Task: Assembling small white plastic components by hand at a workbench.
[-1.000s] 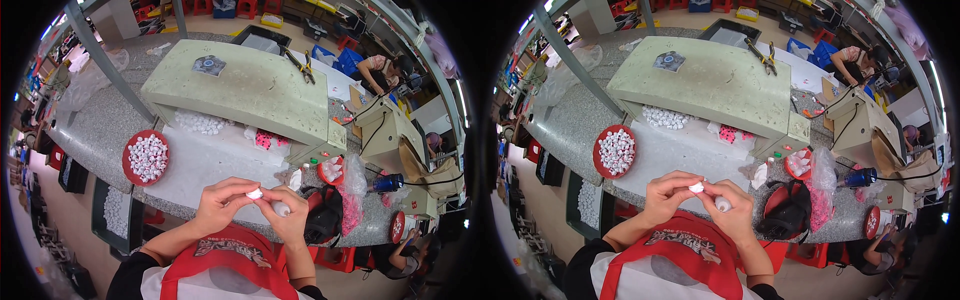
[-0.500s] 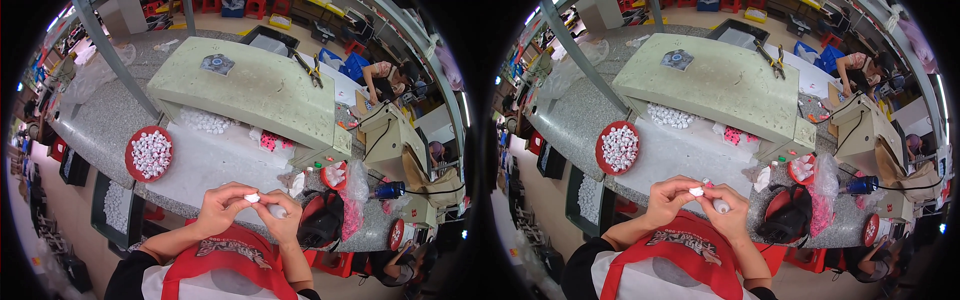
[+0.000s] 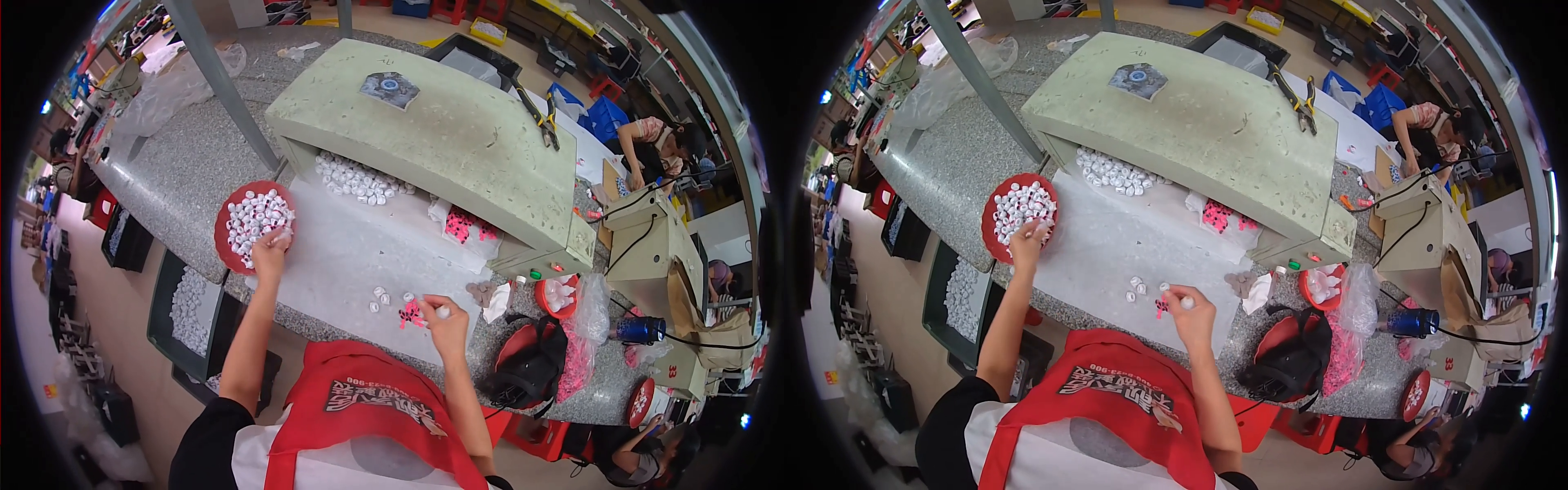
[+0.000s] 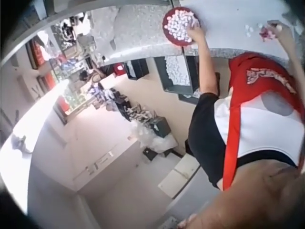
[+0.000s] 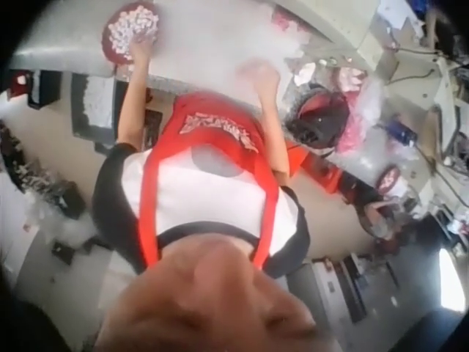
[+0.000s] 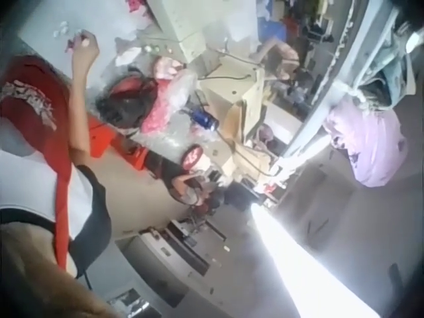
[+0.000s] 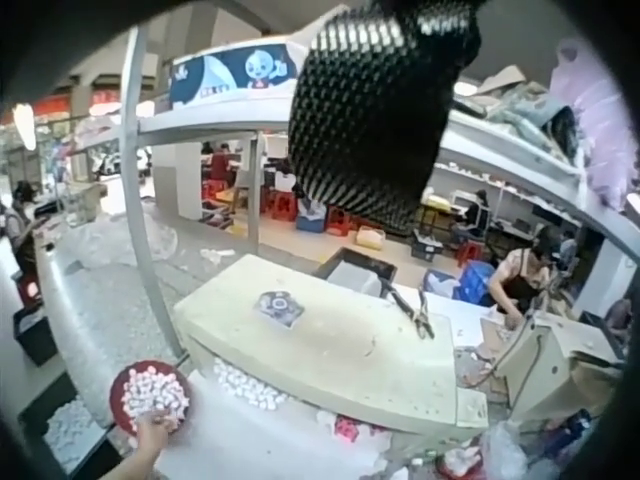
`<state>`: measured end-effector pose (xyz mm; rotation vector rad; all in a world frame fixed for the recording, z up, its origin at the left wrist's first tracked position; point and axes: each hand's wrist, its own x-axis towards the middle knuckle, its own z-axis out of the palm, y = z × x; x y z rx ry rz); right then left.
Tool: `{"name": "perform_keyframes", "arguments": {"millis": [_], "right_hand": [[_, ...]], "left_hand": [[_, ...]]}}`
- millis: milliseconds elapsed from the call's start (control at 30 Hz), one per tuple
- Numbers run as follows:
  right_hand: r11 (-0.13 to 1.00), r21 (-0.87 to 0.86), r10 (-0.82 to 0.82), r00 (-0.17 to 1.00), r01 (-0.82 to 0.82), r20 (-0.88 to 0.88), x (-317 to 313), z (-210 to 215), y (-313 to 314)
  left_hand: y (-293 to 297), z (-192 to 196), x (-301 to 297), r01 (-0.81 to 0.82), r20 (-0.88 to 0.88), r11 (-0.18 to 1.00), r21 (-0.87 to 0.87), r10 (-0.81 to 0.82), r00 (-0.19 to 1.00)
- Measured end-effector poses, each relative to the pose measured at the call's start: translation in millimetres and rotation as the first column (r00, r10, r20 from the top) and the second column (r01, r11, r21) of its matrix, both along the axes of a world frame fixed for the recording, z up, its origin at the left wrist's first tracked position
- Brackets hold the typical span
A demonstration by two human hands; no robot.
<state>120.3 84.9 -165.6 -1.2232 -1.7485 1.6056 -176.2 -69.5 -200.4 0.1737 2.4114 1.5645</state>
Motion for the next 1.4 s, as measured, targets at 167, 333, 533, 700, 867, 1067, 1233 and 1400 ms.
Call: {"name": "perform_keyframes", "arguments": {"millis": [167,333,533,700,867,1067,1233,1400], "right_hand": [[0.997,0.002,-0.077,0.996,0.077,0.046,8,19,13],[0.984,0.179,-0.019,0.998,0.009,0.056,9,12,3],[0.983,0.154,-0.094,0.995,0.098,-0.037,30,61,-2],[0.981,0.144,-0.061,0.91,0.13,-0.41,19,133,0],[0.99,0.11,-0.014,0.833,0.089,-0.553,18,170,-16],[0.915,0.262,-0.171,0.884,0.306,-0.434,32,175,-38],[0.822,0.542,0.047,0.926,0.177,-0.374,42,169,-44],[0.699,0.704,0.192,0.917,0.122,-0.35,29,177,-31]], "left_hand": [[46,-25,72,0.417,-0.48,0.835,-0.36,-0.549,0.684],[99,-89,191,0.656,-0.251,0.373,-0.656,-0.928,0.276],[122,48,140,0.433,0.495,0.608,0.666,-0.794,0.353],[76,210,119,0.301,0.146,0.275,0.913,-0.909,0.39],[53,208,146,0.334,0.106,0.309,0.891,-0.855,0.507],[53,192,155,0.32,0.255,0.424,0.847,-0.853,0.456],[53,199,162,0.457,0.178,0.464,0.759,-0.822,0.541],[51,198,168,0.475,0.125,0.487,0.733,-0.783,0.609]]}}
